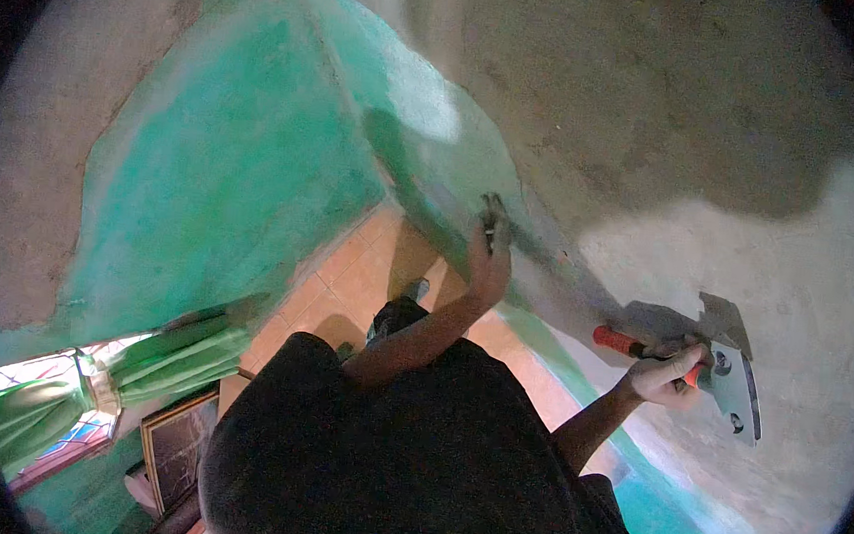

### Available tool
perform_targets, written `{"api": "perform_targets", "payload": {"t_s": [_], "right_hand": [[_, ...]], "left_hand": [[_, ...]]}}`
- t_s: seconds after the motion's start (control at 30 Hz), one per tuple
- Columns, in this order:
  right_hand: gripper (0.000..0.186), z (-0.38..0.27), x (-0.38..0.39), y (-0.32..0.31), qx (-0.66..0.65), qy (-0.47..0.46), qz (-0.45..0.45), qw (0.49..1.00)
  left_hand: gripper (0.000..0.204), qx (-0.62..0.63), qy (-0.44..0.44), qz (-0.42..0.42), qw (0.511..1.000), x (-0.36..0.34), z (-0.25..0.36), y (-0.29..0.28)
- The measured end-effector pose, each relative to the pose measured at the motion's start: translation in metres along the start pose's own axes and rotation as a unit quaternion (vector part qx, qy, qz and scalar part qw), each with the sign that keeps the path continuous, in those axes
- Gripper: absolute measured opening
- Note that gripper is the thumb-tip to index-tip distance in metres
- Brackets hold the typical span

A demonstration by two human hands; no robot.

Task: The person is scraping and smoothing a wall using hand tools.

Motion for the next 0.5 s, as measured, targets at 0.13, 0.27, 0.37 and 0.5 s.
{"api": "perform_targets", "payload": {"t_s": [0.13, 0.27, 0.37, 0.5], "right_hand": [[0.022, 0.001, -0.002, 0.002, -0.002, -0.033, 0.004, 0.999], [0.022, -0.001, -0.003, 0.002, -0.013, -0.015, 0.000, 1.000], [0.022, -0.006, -0.002, 0.005, -0.031, -0.005, -0.018, 0.999], [0.024, 0.003, -0.002, -0.001, -0.002, -0.027, -0.016, 0.999]], "left_hand": [[0.027, 0.031, -0.036, 0.046, 0.998, -0.003, -0.002, -0.002], [0.026, 0.029, -0.020, 0.029, 0.999, -0.006, -0.003, -0.001], [0.026, -0.007, -0.010, 0.037, 0.999, -0.005, -0.014, -0.006], [0.027, 0.005, -0.001, 0.021, 1.000, -0.003, -0.016, -0.001]]}}
Point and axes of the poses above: each hand's wrist, its own x-axis away from the middle knuckle, its own y-axis out of the palm, z = x × y, the point moved 3 cm from there along -x, towards the middle knuckle, and after that the axes turned 10 degrees about -z, right-handed, at the moved point
